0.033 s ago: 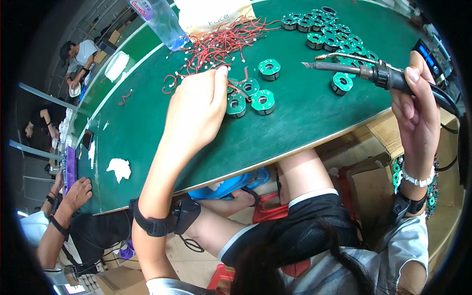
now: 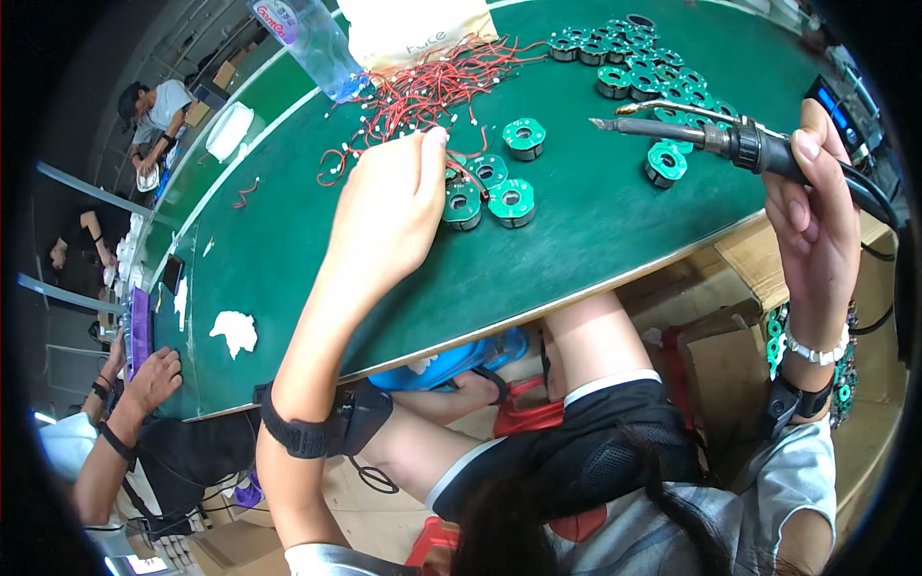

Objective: Soldering wires onto small circular green circuit boards at an assembly workstation.

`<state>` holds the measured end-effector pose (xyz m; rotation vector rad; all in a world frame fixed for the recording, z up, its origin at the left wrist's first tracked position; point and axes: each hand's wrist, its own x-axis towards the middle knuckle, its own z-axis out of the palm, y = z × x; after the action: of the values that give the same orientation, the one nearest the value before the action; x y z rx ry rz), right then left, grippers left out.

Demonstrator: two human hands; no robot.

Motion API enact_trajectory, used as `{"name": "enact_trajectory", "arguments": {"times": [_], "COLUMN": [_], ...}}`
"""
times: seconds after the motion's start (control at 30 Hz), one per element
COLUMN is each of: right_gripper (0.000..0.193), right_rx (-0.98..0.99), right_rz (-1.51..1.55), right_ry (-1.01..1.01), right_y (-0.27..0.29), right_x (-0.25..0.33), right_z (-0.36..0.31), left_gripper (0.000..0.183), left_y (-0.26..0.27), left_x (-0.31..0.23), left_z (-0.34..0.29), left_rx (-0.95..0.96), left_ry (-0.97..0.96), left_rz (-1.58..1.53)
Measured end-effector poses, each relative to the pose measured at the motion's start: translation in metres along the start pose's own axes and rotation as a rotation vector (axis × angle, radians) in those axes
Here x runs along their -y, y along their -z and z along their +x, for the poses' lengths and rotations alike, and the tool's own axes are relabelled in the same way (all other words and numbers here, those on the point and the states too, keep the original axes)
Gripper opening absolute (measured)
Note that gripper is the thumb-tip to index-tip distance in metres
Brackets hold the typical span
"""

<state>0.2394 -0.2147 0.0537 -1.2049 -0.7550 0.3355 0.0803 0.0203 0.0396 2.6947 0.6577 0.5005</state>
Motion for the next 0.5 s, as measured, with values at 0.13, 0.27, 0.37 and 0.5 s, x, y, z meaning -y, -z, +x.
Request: {"name": "enact_trajectory", "arguments": {"times": [0.13, 0.27, 0.37, 0.5], "right_gripper": [0.027, 0.027, 0.027, 0.028], "right_rx": [-0.03, -0.042, -0.094, -0.114], "right_rz": [0.064, 0.182, 0.209, 0.211], "right_ry": [0.022, 0.027, 0.039, 0.062], "right_y": [0.015, 0.023, 0.028, 0.033], "right_x": [0.002, 0.005, 0.008, 0.006], "right_z": [0.001, 0.001, 0.001, 0.003], "left_gripper": [0.041, 0.042, 0.043, 0.043], "left_y": [-0.023, -0.043, -0.061, -0.061], "left_x": [-0.011, -0.034, -0.057, -0.047], "left_z": [0.034, 0.074, 0.089, 0.096], "left_rx": [-0.008, 0.069, 0.013, 0.073], "left_ry": [-0.077, -0.153, -0.054, -0.142], "left_rz": [-0.085, -0.121, -0.299, -0.202]}}
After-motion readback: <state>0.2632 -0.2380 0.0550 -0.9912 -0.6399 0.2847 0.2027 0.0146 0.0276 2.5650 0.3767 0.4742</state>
